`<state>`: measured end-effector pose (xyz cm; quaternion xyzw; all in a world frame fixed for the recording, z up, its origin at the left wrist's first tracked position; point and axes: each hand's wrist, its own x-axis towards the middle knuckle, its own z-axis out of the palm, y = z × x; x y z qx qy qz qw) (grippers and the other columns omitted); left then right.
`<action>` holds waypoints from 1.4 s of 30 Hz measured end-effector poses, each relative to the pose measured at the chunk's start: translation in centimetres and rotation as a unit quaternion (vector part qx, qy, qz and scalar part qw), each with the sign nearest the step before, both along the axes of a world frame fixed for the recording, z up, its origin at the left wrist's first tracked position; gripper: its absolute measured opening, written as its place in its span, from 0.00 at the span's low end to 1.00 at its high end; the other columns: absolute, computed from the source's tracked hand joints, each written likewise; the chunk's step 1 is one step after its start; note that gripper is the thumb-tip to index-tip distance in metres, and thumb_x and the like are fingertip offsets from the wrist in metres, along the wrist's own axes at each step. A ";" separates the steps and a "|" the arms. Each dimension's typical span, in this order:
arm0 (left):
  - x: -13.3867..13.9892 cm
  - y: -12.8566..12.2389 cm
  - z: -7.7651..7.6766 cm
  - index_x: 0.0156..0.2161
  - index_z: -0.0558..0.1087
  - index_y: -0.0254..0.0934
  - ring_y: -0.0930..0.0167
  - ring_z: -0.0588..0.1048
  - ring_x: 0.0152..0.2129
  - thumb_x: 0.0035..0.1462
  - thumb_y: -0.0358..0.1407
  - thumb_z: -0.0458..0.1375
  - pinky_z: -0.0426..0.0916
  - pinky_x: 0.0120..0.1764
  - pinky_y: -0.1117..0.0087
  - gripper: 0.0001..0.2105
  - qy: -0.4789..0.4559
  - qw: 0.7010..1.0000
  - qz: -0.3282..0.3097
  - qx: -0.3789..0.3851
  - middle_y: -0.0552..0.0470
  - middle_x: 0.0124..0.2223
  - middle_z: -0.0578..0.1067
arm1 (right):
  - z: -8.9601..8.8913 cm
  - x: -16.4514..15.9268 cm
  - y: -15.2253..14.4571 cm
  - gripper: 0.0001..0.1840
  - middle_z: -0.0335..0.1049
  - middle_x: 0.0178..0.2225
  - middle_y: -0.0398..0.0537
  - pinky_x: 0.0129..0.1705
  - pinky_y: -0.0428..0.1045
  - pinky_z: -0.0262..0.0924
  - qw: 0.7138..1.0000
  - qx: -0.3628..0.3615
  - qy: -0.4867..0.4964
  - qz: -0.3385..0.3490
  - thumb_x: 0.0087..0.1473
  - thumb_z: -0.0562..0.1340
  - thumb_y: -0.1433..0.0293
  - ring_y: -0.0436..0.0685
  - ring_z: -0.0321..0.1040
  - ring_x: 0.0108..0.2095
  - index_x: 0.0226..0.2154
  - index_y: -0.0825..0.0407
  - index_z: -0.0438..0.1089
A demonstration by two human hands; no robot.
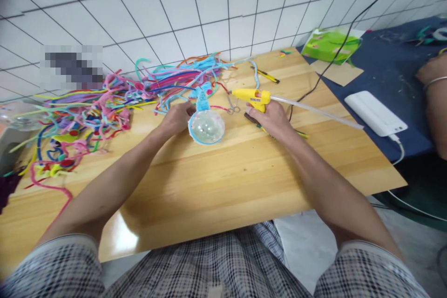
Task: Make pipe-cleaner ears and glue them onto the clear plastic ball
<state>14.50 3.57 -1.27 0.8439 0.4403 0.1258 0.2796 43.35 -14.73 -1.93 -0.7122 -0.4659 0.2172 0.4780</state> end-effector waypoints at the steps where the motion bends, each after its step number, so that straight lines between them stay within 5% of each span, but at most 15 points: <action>1: 0.2 -0.1 0.0 0.35 0.79 0.37 0.66 0.73 0.31 0.52 0.35 0.65 0.61 0.36 0.66 0.05 0.002 1.000 -0.010 0.000 0.51 0.32 0.80 | -0.1 0.0 0.0 0.08 0.87 0.40 0.49 0.46 0.58 0.80 1.000 -0.006 -0.002 0.000 0.58 0.74 0.61 0.65 0.85 0.43 0.39 0.47 0.82; 5: 0.4 0.1 0.0 0.31 0.76 0.37 0.69 0.69 0.29 0.51 0.35 0.66 0.59 0.35 0.67 0.04 -0.040 0.998 -0.036 -0.022 0.54 0.29 0.75 | -0.4 0.1 0.2 0.11 0.87 0.38 0.49 0.40 0.57 0.78 1.000 -0.003 0.006 -0.005 0.56 0.76 0.58 0.65 0.83 0.38 0.39 0.45 0.83; 9: -0.6 1.2 0.7 0.26 0.72 0.38 0.74 0.62 0.24 0.53 0.41 0.67 0.55 0.30 0.70 0.12 -0.204 0.976 0.022 -0.071 0.58 0.25 0.66 | -0.2 0.3 0.1 0.08 0.87 0.38 0.49 0.38 0.55 0.76 0.999 0.012 0.032 -0.004 0.57 0.75 0.60 0.62 0.82 0.37 0.37 0.45 0.83; 14: -2.3 1.4 3.6 0.28 0.74 0.38 0.76 0.64 0.19 0.53 0.45 0.67 0.55 0.23 0.72 0.13 -0.443 0.864 0.129 -0.199 0.54 0.28 0.73 | 1.9 -0.2 -0.2 0.10 0.82 0.34 0.46 0.38 0.54 0.73 0.996 0.053 0.064 -0.018 0.53 0.76 0.59 0.58 0.77 0.34 0.36 0.46 0.83; 18: -2.2 -0.8 6.4 0.33 0.76 0.37 0.78 0.69 0.21 0.47 0.40 0.71 0.65 0.26 0.75 0.12 -0.526 0.795 0.115 -0.280 0.55 0.32 0.78 | 5.3 -1.0 -0.1 0.14 0.74 0.28 0.41 0.34 0.52 0.68 0.991 0.108 0.073 -0.003 0.52 0.76 0.56 0.54 0.68 0.28 0.37 0.46 0.81; 21: -1.5 -2.4 8.0 0.32 0.72 0.38 0.79 0.71 0.22 0.44 0.37 0.73 0.69 0.29 0.76 0.14 -0.548 0.769 0.081 -0.319 0.58 0.32 0.78 | 7.9 -1.7 0.3 0.14 0.76 0.30 0.41 0.34 0.51 0.66 0.986 0.149 0.080 0.006 0.51 0.76 0.56 0.52 0.67 0.27 0.36 0.46 0.80; 30: -0.6 -3.2 10.1 0.34 0.67 0.40 0.74 0.80 0.27 0.47 0.39 0.79 0.74 0.31 0.73 0.23 -0.591 0.737 0.038 -0.326 0.59 0.34 0.79 | 12.8 -4.3 1.3 0.08 0.86 0.43 0.45 0.35 0.52 0.72 0.970 0.225 0.035 0.081 0.57 0.75 0.63 0.54 0.76 0.33 0.40 0.45 0.84; 37: -0.8 -3.9 10.5 0.30 0.65 0.39 0.81 0.70 0.22 0.49 0.36 0.79 0.68 0.28 0.79 0.23 -0.602 0.733 0.055 -0.311 0.61 0.28 0.73 | 12.7 -7.2 2.0 0.11 0.87 0.44 0.46 0.52 0.63 0.81 0.977 0.181 -0.008 0.115 0.60 0.76 0.57 0.63 0.84 0.44 0.42 0.43 0.82; 42: -1.0 -3.5 10.3 0.27 0.69 0.38 0.79 0.66 0.20 0.50 0.36 0.76 0.60 0.24 0.77 0.18 -0.595 0.763 0.033 -0.248 0.59 0.24 0.70 | 12.3 -7.5 2.0 0.09 0.87 0.42 0.44 0.53 0.63 0.82 0.975 0.178 -0.034 0.127 0.59 0.75 0.58 0.64 0.84 0.46 0.40 0.42 0.81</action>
